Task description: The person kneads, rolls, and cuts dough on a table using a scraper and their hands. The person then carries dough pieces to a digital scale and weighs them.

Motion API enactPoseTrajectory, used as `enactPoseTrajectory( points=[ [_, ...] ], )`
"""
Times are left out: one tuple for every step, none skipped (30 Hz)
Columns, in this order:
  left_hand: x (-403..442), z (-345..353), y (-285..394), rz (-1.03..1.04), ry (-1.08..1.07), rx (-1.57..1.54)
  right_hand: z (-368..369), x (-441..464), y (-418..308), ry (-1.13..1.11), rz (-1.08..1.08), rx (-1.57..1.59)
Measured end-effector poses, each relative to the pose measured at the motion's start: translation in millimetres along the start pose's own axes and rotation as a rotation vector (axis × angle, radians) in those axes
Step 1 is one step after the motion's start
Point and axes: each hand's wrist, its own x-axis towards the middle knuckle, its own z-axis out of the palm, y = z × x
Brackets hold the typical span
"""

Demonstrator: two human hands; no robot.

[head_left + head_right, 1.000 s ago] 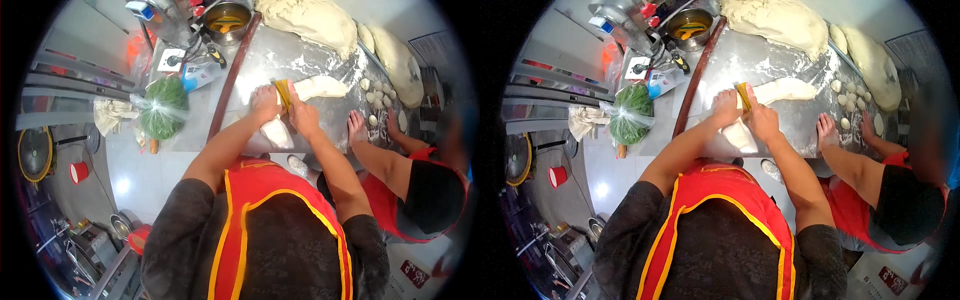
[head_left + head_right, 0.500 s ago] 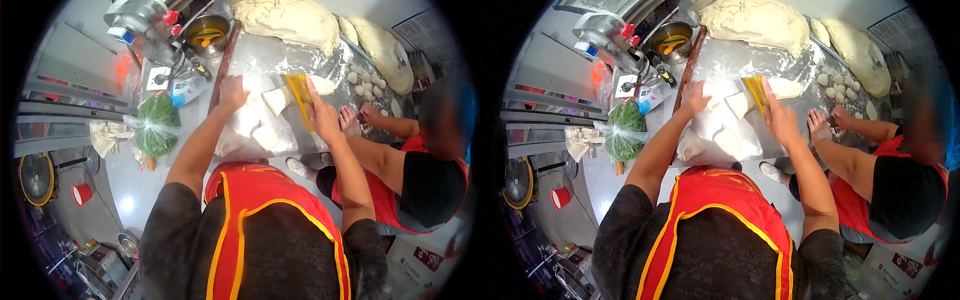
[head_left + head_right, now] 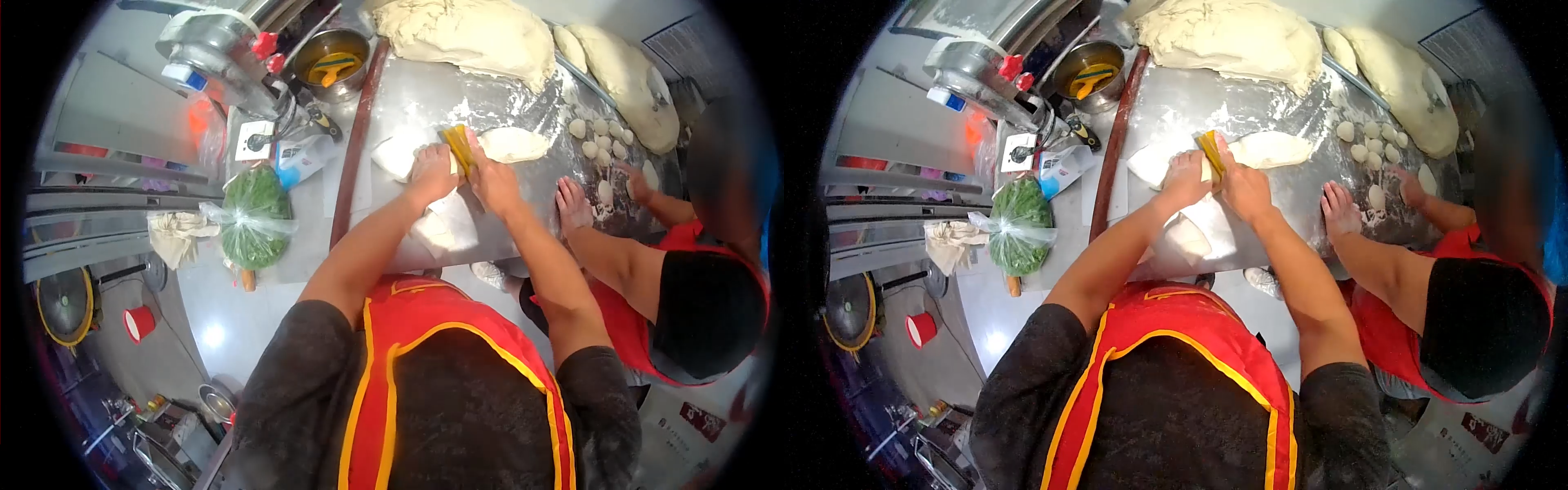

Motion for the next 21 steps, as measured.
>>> enactPoseTrajectory(
  points=[
    [-9, 4, 1, 0.092, 0.102, 0.027, -3, -3, 0, 0.002, 0.01, -0.003],
    [-18, 9, 1, 0.185, 0.203, 0.054, -6, -7, 0, 0.003, 0.021, -0.003],
    [-29, 10, 3, 0.327, 0.244, 0.07, -6, -18, 4, 0.117, -0.033, 0.073],
    [-39, 3, 11, 0.407, 0.232, 0.014, -6, -30, 10, 0.232, -0.089, 0.15],
    [-48, -5, 18, 0.484, 0.22, -0.045, -8, -41, 15, 0.308, -0.095, 0.19],
    [-52, -11, 24, 0.555, 0.211, -0.105, -12, -52, 18, 0.383, -0.104, 0.228],
    [-50, -9, 28, 0.557, 0.191, -0.138, -27, -60, 15, 0.419, -0.062, 0.23],
    [-45, -2, 28, 0.517, 0.148, -0.177, -42, -64, 14, 0.456, -0.019, 0.232],
    [-39, 9, 26, 0.479, 0.104, -0.215, -57, -63, 14, 0.386, 0.025, 0.202],
    [-34, 15, 25, 0.444, 0.058, -0.252, -72, -61, 15, 0.32, 0.07, 0.171],
    [-30, 20, 22, 0.394, 0.043, -0.274, -79, -56, 17, 0.246, 0.105, 0.135],
    [-27, 21, 21, 0.341, 0.026, -0.296, -85, -51, 19, 0.17, 0.137, 0.096],
    [-24, 22, 20, 0.287, 0.009, -0.32, -88, -44, 22, 0.081, 0.157, 0.05],
    [-19, 22, 18, 0.235, 0.072, -0.315, -90, -37, 24, -0.007, 0.177, 0.006],
    [-15, 16, 18, 0.18, 0.133, -0.309, -93, -32, 22, -0.043, 0.154, -0.047],
    [-12, 9, 16, 0.122, 0.193, -0.301, -91, -27, 24, -0.063, 0.109, -0.063],
    [-6, 3, 15, 0.09, 0.203, -0.223, -89, -21, 28, -0.084, 0.061, -0.079],
    [0, 3, 13, 0.087, 0.16, -0.201, -87, -15, 31, -0.107, 0.01, -0.098],
    [7, 3, 13, 0.085, 0.118, -0.181, -81, -9, 36, -0.112, -0.004, -0.104],
    [13, 5, 13, 0.081, 0.078, -0.16, -70, -5, 44, -0.115, -0.02, -0.11],
    [18, 10, 13, 0.059, 0.028, -0.145, -58, 0, 50, -0.12, -0.037, -0.115]
  ],
)
